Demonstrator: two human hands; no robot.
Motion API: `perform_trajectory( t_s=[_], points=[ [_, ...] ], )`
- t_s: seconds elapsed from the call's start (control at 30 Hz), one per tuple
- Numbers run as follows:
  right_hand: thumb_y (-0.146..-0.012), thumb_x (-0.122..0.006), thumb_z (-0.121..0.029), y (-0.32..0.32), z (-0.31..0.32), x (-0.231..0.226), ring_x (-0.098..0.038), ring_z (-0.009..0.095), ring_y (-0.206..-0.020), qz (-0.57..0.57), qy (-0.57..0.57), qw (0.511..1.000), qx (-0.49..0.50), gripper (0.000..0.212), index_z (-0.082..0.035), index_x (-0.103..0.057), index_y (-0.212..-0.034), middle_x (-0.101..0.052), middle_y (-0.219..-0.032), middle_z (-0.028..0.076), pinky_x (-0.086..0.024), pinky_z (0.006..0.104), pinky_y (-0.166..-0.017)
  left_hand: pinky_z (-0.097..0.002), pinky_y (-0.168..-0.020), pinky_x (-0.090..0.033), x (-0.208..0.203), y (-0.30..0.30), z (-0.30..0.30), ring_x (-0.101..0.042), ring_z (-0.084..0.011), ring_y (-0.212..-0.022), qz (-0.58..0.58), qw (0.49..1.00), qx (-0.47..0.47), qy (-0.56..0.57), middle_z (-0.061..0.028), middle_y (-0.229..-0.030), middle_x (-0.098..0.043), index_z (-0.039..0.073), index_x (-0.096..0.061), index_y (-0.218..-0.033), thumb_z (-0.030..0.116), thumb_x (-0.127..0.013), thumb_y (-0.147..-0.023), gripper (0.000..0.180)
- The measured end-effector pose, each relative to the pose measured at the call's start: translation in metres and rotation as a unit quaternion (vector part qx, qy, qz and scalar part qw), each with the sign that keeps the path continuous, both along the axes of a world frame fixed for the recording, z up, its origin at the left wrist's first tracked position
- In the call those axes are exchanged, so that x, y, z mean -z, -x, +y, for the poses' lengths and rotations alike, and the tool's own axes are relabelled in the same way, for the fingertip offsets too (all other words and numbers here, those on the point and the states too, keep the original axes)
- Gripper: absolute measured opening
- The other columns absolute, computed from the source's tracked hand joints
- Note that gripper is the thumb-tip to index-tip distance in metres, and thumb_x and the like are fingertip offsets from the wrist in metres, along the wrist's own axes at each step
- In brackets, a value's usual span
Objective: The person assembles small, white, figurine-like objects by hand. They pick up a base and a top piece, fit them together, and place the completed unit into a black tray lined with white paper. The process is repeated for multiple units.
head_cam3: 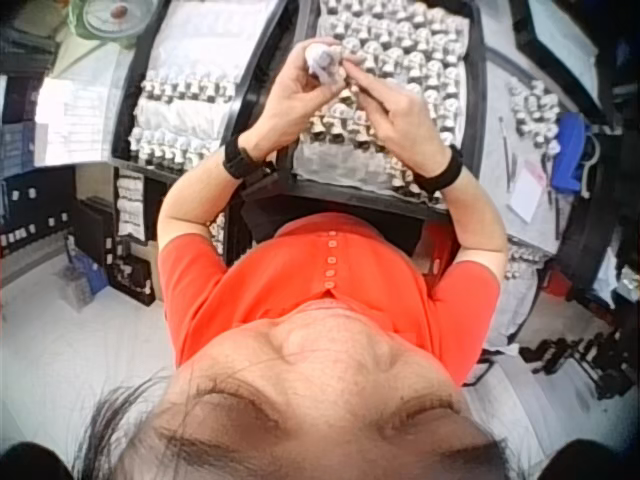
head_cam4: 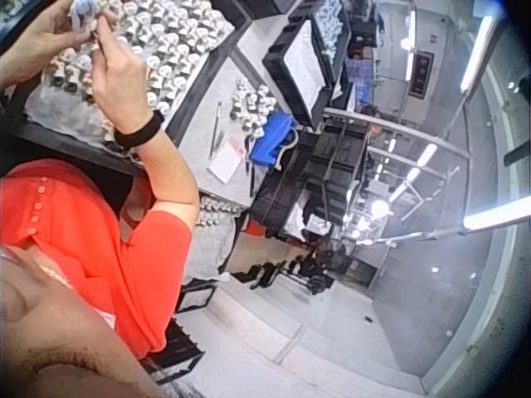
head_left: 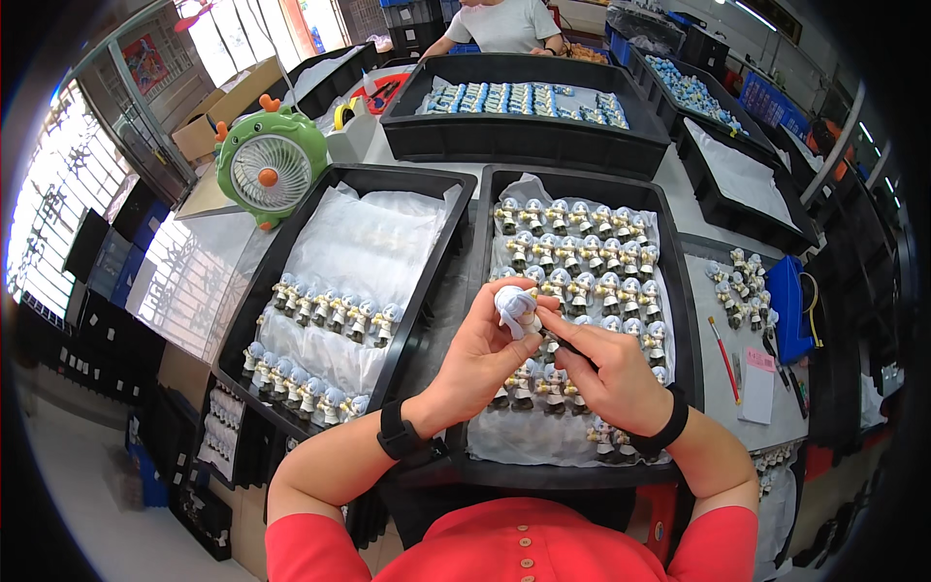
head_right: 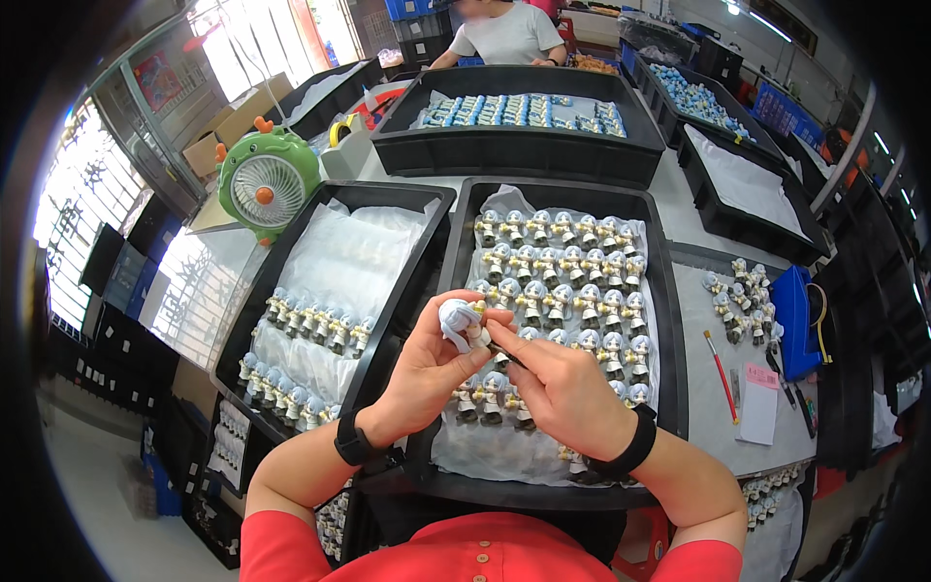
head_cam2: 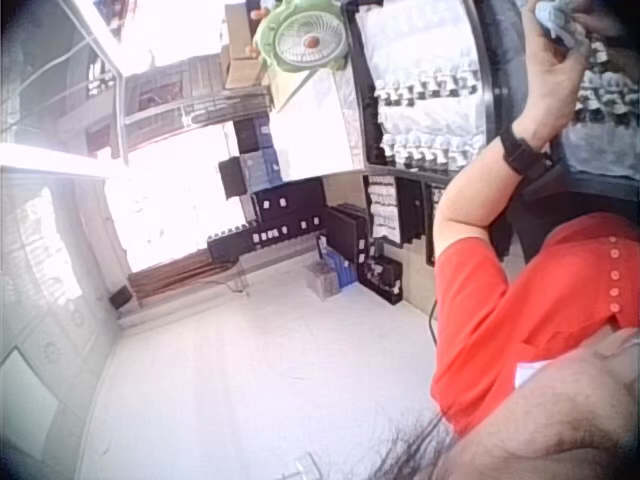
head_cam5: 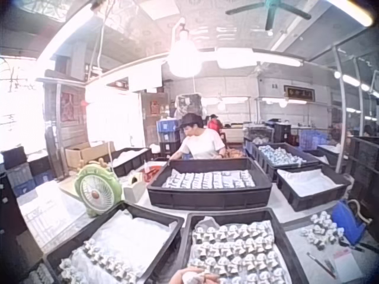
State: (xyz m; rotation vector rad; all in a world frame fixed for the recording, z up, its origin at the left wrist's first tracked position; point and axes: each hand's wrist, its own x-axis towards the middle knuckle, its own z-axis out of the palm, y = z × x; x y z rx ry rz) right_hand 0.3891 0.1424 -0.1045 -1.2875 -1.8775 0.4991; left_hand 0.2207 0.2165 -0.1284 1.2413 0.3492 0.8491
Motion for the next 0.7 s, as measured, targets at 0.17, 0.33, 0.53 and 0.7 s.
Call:
perform_trajectory(
  t_s=[0.17,0.33,0.53,0.7],
  points=[
    [-0.081,-0.057,0.001,0.001,-0.001,0.000,-0.060,0.030,-0.068,0.002,-0.012,1.000,0.005,0.042,-0.001,-0.053,-0.123,-0.062,-0.082,0.017,-0.048,0.0360,-0.061,-0.0317,-0.097,-0.042,-0.001,0.000,0.000,-0.050,-0.0180,-0.116,0.003,1.000,0.003,0.000,-0.0120,-0.124,-0.052,0.009,-0.035,-0.128,-0.002,-0.055,-0.089,0.046],
    [-0.085,-0.055,-0.001,-0.010,-0.008,-0.030,-0.057,0.014,-0.057,0.114,0.077,0.987,0.086,0.039,-0.002,-0.053,-0.124,-0.064,-0.082,0.012,-0.046,0.0269,-0.055,-0.0333,-0.096,-0.042,0.001,0.000,0.001,-0.051,-0.0201,-0.115,0.014,1.000,0.007,0.012,-0.0118,-0.123,-0.053,0.009,-0.036,-0.128,-0.006,-0.053,-0.087,0.047],
    [-0.095,-0.048,-0.012,-0.106,-0.034,-0.069,-0.047,0.003,-0.059,0.343,-0.128,0.902,0.231,0.028,-0.002,-0.051,-0.121,-0.057,-0.081,0.002,-0.039,0.0174,-0.053,-0.0357,-0.096,-0.043,0.002,0.002,-0.003,-0.053,-0.0247,-0.114,-0.010,0.999,0.013,0.050,-0.0116,-0.119,-0.054,0.011,-0.036,-0.127,-0.004,-0.053,-0.086,0.047],
    [-0.093,-0.048,-0.013,-0.191,-0.071,-0.001,-0.049,0.004,-0.058,0.283,0.080,0.889,0.351,0.027,-0.007,-0.052,-0.118,-0.058,-0.081,0.001,-0.040,0.0186,-0.051,-0.0351,-0.096,-0.043,-0.002,-0.005,-0.006,-0.054,-0.0236,-0.112,0.004,0.999,0.032,0.037,-0.0117,-0.116,-0.055,0.010,-0.036,-0.127,-0.005,-0.052,-0.086,0.047]
  ],
)
